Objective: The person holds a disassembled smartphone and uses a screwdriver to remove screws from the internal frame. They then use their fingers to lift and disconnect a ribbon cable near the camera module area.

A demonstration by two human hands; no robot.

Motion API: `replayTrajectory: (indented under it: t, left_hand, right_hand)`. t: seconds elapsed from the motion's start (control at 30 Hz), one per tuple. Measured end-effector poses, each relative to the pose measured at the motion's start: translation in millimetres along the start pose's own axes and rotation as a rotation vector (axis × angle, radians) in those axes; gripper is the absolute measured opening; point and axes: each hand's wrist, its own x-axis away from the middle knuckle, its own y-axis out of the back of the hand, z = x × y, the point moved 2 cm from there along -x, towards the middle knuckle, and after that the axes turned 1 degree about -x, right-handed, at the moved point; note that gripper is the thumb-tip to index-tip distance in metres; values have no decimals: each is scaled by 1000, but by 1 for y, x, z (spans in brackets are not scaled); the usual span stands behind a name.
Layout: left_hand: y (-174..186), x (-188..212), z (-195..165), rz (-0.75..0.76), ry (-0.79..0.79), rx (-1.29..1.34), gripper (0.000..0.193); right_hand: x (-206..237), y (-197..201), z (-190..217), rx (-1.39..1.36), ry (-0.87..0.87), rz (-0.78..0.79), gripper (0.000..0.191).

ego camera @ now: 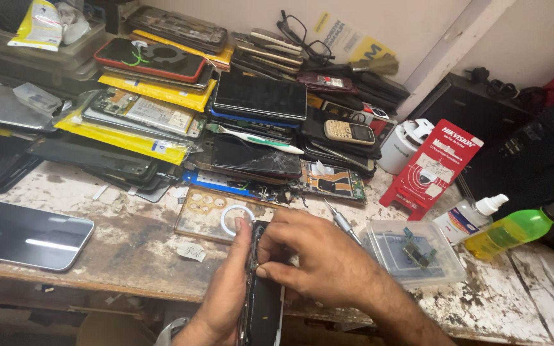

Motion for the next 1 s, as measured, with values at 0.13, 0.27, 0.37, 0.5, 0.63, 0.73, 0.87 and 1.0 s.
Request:
replayTrajectory:
  t: [0.13, 0.27, 0.37, 0.5, 0.63, 0.73, 0.87, 1.0]
  left_hand:
    - [-2, 1, 0, -101, 31, -62, 79]
    - [-2, -1, 2, -105, 35, -33, 76]
    - [1, -5, 3, -76, 17, 5, 74]
    - [4, -8, 6, -77, 20, -21, 78]
    - [4, -8, 8, -198, 84, -122, 83]
    - [1, -9, 7, -195, 82, -134, 84]
    - [0, -9, 6, -167, 64, -103, 82]
    - [2, -10, 8, -154, 51, -107, 83]
  right_hand:
    - [7, -1, -3, -7, 46, -30, 21]
    - [9, 0, -4, -68, 64, -44, 21]
    - [8, -1, -6, -97, 45, -37, 23]
    - [10, 0, -6, -45, 170, -71, 18]
    - [11, 2, -11, -43, 49, -43, 19]
    - [10, 4, -10, 53, 143, -50, 19]
    - [9, 4, -11, 53, 97, -49, 17]
    - [7, 6, -11, 18, 123, -34, 16]
